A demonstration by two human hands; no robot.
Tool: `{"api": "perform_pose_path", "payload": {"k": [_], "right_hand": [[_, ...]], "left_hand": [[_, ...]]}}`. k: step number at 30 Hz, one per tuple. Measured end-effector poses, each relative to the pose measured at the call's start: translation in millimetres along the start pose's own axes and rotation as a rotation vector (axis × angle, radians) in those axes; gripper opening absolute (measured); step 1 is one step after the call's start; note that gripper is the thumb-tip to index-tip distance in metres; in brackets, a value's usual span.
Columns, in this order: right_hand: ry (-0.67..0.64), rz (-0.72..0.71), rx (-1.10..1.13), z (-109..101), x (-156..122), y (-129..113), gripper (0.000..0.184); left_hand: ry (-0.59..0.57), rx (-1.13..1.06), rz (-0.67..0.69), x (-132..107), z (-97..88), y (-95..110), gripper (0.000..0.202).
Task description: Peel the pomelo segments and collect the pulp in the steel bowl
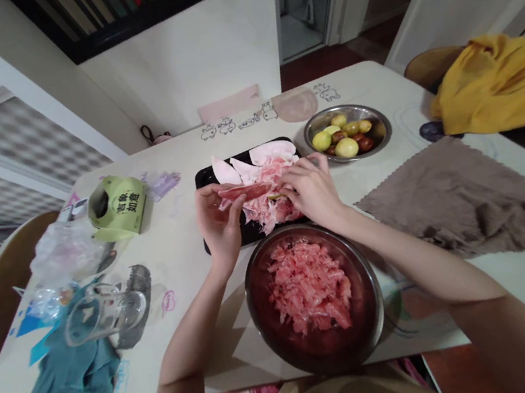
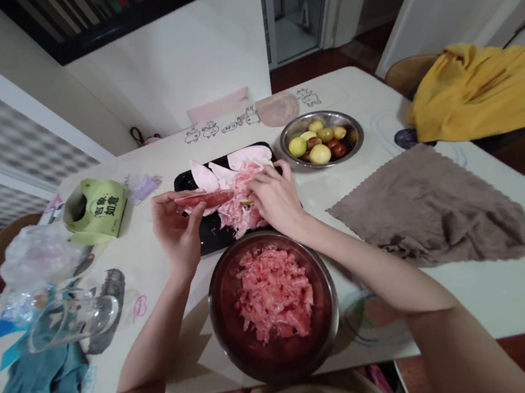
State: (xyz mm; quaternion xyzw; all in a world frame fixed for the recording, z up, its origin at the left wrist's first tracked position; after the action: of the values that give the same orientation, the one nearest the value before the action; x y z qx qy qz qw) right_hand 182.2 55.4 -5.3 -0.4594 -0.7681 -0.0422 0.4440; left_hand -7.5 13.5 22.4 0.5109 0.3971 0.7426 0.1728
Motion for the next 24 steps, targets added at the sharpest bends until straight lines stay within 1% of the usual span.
{"api": "perform_pose_path", "payload": {"k": [2, 4, 7, 10, 13, 15, 17, 22, 24], "right_hand": [[0.009, -0.004, 0.034, -4, 3, -1, 0.019], [0.047, 0.001, 0.084, -12, 6, -4, 0.017], [0.174, -0.007, 0.131, -29, 10, -15, 0.017], [0.309, -0.108, 0.105, -41, 9, -30, 0.012], [0.382, -0.239, 0.04, -44, 5, -42, 0.01], [0.413, -0.283, 0.0, -44, 3, -43, 0.009], [0.397, -0.29, -0.032, -42, 1, -42, 0.009], [0.235, -0.242, -0.049, -35, -3, -37, 0.017], [0.199, -0.242, -0.039, -34, -4, -37, 0.018]], "left_hand": [[-0.008, 0.003, 0.001, -1, 0.6, 0, 0.029], [-0.017, 0.007, 0.01, -2, 1.3, 1, 0.028], [-0.026, 0.009, 0.017, -4, 2.2, 3, 0.028], [-0.021, 0.004, -0.024, -7, 2.6, 2, 0.03], [-0.026, 0.013, -0.057, -11, 3.4, 4, 0.032], [-0.033, 0.029, -0.05, -14, 4.0, 7, 0.032], [-0.039, 0.048, -0.04, -16, 4.5, 10, 0.03], [-0.047, 0.091, -0.01, -22, 5.8, 17, 0.026], [-0.049, 0.095, 0.001, -24, 6.3, 18, 0.025]]}}
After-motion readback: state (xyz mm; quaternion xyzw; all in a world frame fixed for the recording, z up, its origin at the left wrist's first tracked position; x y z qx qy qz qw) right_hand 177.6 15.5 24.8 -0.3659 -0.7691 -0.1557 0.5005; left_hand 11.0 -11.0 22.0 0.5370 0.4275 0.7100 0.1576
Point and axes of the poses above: each hand's wrist, its own x-axis towards the middle knuckle, its own z-axis out of the palm, y = z × x, the point moved 5 cm from there along x, towards the middle knuckle, and after that the axes turned 14 degrees about y, right-handed, at the moved point
